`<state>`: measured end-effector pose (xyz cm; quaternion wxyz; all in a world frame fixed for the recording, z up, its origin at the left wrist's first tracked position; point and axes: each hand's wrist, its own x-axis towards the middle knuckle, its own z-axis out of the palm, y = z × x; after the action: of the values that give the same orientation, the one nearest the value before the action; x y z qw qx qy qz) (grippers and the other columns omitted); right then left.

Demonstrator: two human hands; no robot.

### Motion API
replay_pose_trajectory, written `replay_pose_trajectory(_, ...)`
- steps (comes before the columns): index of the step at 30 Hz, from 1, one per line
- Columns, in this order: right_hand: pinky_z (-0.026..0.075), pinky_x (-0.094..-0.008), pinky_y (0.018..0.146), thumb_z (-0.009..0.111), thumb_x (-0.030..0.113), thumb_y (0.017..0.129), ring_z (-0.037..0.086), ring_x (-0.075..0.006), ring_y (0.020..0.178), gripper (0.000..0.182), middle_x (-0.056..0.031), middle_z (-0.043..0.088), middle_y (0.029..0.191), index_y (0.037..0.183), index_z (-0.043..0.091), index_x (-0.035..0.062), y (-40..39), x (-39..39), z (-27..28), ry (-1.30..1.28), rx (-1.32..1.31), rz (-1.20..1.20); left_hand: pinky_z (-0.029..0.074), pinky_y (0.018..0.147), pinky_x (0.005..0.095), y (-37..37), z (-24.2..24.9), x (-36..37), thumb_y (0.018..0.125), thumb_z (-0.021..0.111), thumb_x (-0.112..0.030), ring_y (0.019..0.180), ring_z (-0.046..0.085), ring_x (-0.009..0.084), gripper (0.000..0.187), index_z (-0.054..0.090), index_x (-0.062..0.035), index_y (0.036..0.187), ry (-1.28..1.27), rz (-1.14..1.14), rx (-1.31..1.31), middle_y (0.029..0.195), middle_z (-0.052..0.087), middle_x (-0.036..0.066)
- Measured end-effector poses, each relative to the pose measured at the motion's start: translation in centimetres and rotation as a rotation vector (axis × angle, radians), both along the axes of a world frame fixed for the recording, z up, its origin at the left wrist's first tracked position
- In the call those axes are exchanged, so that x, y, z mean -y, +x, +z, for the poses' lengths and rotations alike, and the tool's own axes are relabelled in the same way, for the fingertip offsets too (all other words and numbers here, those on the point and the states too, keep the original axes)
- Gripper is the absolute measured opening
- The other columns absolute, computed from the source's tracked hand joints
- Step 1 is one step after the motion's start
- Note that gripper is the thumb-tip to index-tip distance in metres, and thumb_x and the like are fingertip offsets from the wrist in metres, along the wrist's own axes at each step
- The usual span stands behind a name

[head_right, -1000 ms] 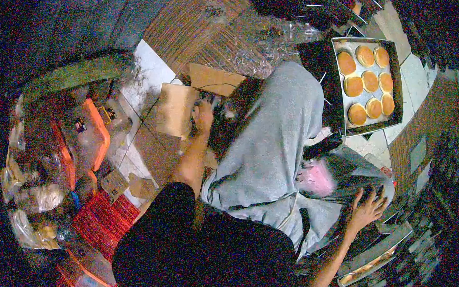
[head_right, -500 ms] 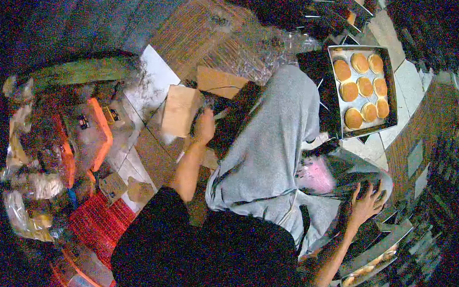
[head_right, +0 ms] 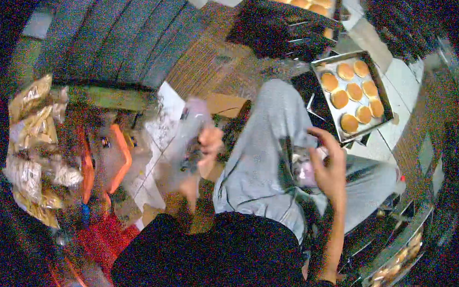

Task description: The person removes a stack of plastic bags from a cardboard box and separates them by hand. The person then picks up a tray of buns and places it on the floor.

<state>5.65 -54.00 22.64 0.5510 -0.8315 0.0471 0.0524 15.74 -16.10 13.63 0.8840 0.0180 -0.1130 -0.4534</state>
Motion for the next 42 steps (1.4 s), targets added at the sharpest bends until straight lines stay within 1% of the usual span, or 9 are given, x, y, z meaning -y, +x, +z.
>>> replay_pose_trajectory(6, 0.035, -0.041, 0.113, 0.079, 0.02, 0.079, 0.047, -0.0339, 0.134, 0.082, -0.018, 0.05, 0.144, 0.148, 0.038, 0.0028, 2.1, -2.2, 6.1, -0.079, 0.414, 0.32, 0.056, 0.063, 0.0429, -3.9, 0.5, 16.2, 0.085, 0.063, -0.036, 0.073, 0.065, 0.0255, 0.054, 0.055, 0.0053, 0.12, 0.017, -0.41, -0.071, 0.093, 0.065, 0.018)
replay_pose_trajectory(16, 0.036, -0.0421, 0.106, 0.078, 0.019, 0.082, 0.066, -0.0163, 0.09, 0.042, -0.007, 0.072, 0.095, 0.119, 0.065, 0.0038, -4.3, 2.4, 7.8, -0.101, -0.01, 0.318, 0.055, 0.063, 0.0433, -11.1, 4.0, 20.1, 0.089, 0.06, -0.042, 0.074, 0.066, 0.0263, 0.056, 0.055, 0.0039, 0.12, 0.076, -0.836, -0.173, 0.097, 0.065, 0.019)
replay_pose_trajectory(18, 0.018, -0.055, 0.119, 0.075, 0.014, 0.083, 0.07, -0.0229, 0.084, 0.028, -0.0053, 0.072, 0.088, 0.11, 0.069, 0.0072, -6.0, 2.0, 9.3, -0.259, 0.28, 0.275, 0.053, 0.085, 0.0362, -12.0, 9.9, 20.2, 0.099, 0.046, -0.047, 0.101, 0.065, 0.025, 0.055, 0.057, -0.0005, 0.127, 0.831, -0.245, 0.469, 0.115, 0.064, 0.015)
replay_pose_trajectory(20, 0.038, -0.0492, 0.108, 0.072, 0.007, 0.082, 0.069, -0.0301, 0.082, 0.026, -0.0105, 0.072, 0.085, 0.109, 0.069, 0.0077, -7.5, 1.8, 12.2, -0.365, 0.406, 0.31, 0.048, 0.094, 0.0331, -7.3, 1.5, 19.9, 0.1, 0.049, -0.044, 0.106, 0.063, 0.0231, 0.051, 0.057, -0.0024, 0.129, 0.814, -0.181, 1.051, 0.119, 0.065, 0.013)
replay_pose_trajectory(24, 0.05, -0.0418, 0.067, 0.065, -0.003, 0.08, 0.064, -0.042, 0.083, 0.031, -0.0228, 0.065, 0.087, 0.11, 0.067, 0.0041, -8.8, 1.4, 14.3, -0.73, 0.051, 0.23, 0.046, 0.097, 0.0343, -6.1, 9.3, 18.7, 0.097, 0.06, -0.036, 0.111, 0.062, 0.0231, 0.045, 0.058, -0.0024, 0.128, 0.486, -0.293, 0.653, 0.123, 0.064, 0.01)
replay_pose_trajectory(27, 0.051, -0.0407, 0.071, 0.064, 0.0, 0.085, 0.065, -0.0372, 0.077, 0.026, -0.0239, 0.065, 0.086, 0.111, 0.065, 0.0005, -7.7, 2.3, 13.3, -0.697, 0.077, 0.158, 0.05, 0.089, 0.0373, -8.8, 13.8, 19.5, 0.087, 0.065, -0.018, 0.101, 0.067, 0.031, 0.037, 0.061, 0.0005, 0.119, 0.89, 0.133, 1.551, 0.11, 0.068, 0.022)
replay_pose_trajectory(38, 0.048, -0.0315, 0.069, 0.064, -0.002, 0.078, 0.055, -0.0108, 0.07, 0.005, -0.0037, 0.065, 0.071, 0.081, 0.068, -0.0035, -4.5, 8.8, 6.7, -0.345, -0.363, -0.126, 0.048, 0.081, 0.0289, -6.4, -0.3, 22.5, 0.091, 0.07, -0.038, 0.095, 0.058, 0.0109, 0.05, 0.06, -0.0037, 0.126, 0.635, 0.046, 0.916, 0.105, 0.065, 0.0)
replay_pose_trajectory(40, 0.047, -0.0382, 0.065, 0.043, 0.033, 0.094, 0.058, -0.0195, 0.068, 0.037, -0.0033, 0.067, 0.08, 0.08, 0.061, 0.003, -4.6, 9.7, 3.9, -0.982, -0.198, 0.117, 0.05, 0.079, 0.0299, -6.3, -2.8, 21.5, 0.093, 0.068, -0.041, 0.089, 0.062, 0.0173, 0.053, 0.062, 0.0048, 0.119, 1.132, -0.212, 0.755, 0.101, 0.069, 0.01)
replay_pose_trajectory(42, 0.044, -0.0369, 0.056, 0.066, 0.005, 0.077, 0.052, -0.0155, 0.059, 0.004, -0.0097, 0.057, 0.059, 0.074, 0.066, 0.0032, -5.3, 8.1, 1.3, -0.521, -0.143, -0.012, 0.05, 0.078, 0.0347, -5.6, -7.5, 22.3, 0.088, 0.072, -0.043, 0.089, 0.062, 0.0201, 0.058, 0.063, 0.0068, 0.115, 1.361, -0.29, 0.9, 0.1, 0.07, 0.013)
